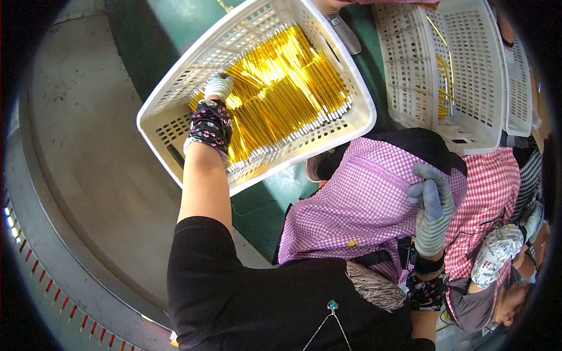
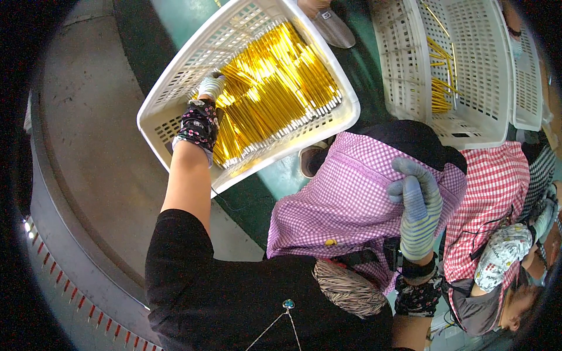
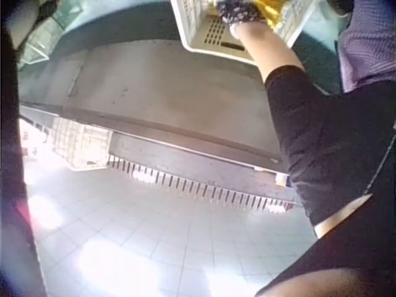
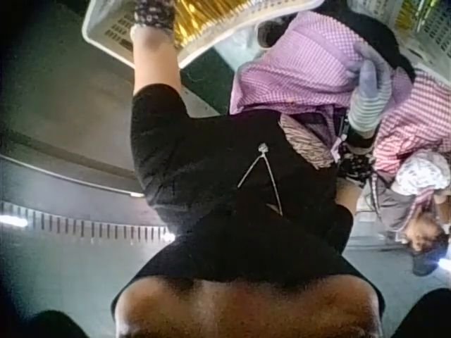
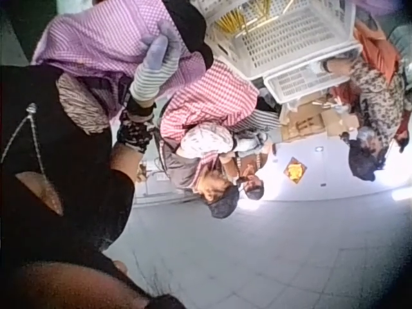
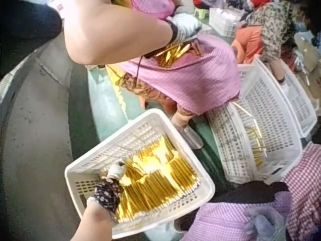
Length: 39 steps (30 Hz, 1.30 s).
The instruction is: Bundling and inspecting gold-colored pens in an industrial setting.
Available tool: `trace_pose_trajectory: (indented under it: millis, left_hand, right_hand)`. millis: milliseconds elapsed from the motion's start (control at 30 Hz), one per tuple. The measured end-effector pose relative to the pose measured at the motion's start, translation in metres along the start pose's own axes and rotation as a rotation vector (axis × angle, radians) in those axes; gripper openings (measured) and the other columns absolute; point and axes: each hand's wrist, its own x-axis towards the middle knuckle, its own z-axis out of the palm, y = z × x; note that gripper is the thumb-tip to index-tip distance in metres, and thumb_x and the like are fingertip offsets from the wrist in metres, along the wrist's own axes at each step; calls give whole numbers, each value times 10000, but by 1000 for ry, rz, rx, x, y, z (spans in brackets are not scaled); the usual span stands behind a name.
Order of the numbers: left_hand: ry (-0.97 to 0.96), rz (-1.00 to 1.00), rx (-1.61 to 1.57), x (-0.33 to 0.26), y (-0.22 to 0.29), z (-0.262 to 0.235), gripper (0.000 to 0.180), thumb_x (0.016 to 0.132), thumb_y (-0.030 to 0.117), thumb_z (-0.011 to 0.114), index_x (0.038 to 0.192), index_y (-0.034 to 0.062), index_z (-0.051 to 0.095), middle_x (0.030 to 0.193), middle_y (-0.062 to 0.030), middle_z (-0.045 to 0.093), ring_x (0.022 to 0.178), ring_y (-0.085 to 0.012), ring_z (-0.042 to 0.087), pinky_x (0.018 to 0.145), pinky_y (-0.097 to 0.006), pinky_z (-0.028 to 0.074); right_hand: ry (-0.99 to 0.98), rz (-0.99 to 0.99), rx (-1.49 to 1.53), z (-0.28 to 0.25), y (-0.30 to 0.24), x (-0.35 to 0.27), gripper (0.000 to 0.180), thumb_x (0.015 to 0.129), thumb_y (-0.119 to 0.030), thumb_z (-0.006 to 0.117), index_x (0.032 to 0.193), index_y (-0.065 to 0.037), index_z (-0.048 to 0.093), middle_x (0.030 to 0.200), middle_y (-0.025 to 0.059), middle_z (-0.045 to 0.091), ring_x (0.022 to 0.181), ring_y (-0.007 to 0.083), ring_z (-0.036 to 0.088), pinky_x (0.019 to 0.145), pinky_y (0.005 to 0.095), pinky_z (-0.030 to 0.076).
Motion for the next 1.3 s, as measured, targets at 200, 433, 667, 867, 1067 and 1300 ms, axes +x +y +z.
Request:
trace_pose_trajectory:
  millis: [200, 433, 667, 867, 1067, 1300]
  left_hand:
    - [-310, -9, -353, 9, 17, 18, 450, 864, 340, 608, 1173, 13, 617, 1037, -145, 690, 950, -278, 674, 797, -370, 537]
    - [21, 241, 335, -51, 109, -18, 680, 826, 275, 632, 1438, 147, 365, 1460, -189, 387, 1200, -363, 534, 993, -418, 442]
    - [23, 366, 289, -23, 113, -2, 772, 831, 276, 622, 1493, 163, 240, 1540, -175, 231, 1332, -381, 386, 1088, -418, 354]
    - [15, 365, 396, -4, 124, -3, 715, 852, 305, 588, 1475, 133, 281, 1513, -201, 283, 1327, -379, 395, 1074, -450, 362]
    - [-26, 163, 324, 1, 159, -7, 714, 801, 297, 668, 1408, 80, 360, 1414, -244, 406, 1272, -378, 457, 1038, -435, 408]
    - [40, 283, 434, -8, 161, 1, 620, 773, 327, 701, 1301, 84, 482, 1386, -195, 443, 1198, -363, 516, 988, -437, 447]
  right_hand:
    - [-44, -4, 8, 1, 1, -2, 284, 991, -226, 500, 1163, -29, 610, 1139, 84, 639, 739, 28, 567, 666, 166, 455]
    - [-27, 10, -19, -4, 1, -1, 288, 988, -233, 506, 1155, -23, 611, 1136, 84, 638, 723, 28, 566, 660, 165, 454]
    - [-12, -28, 20, -4, 2, 1, 285, 988, -228, 507, 1152, -19, 612, 1103, 78, 651, 715, 23, 572, 653, 159, 464]
    - [-7, -21, 38, -5, 8, 3, 279, 982, -233, 524, 1140, -21, 614, 1091, 75, 656, 694, 18, 565, 644, 157, 459]
    - [-2, 9, 41, -3, -1, 4, 272, 982, -235, 527, 1129, -24, 617, 1089, 76, 656, 703, 23, 563, 644, 166, 456]
    - [24, 25, 36, -2, -3, 4, 228, 982, -199, 517, 1101, -41, 631, 1039, 45, 674, 697, 39, 582, 635, 188, 483]
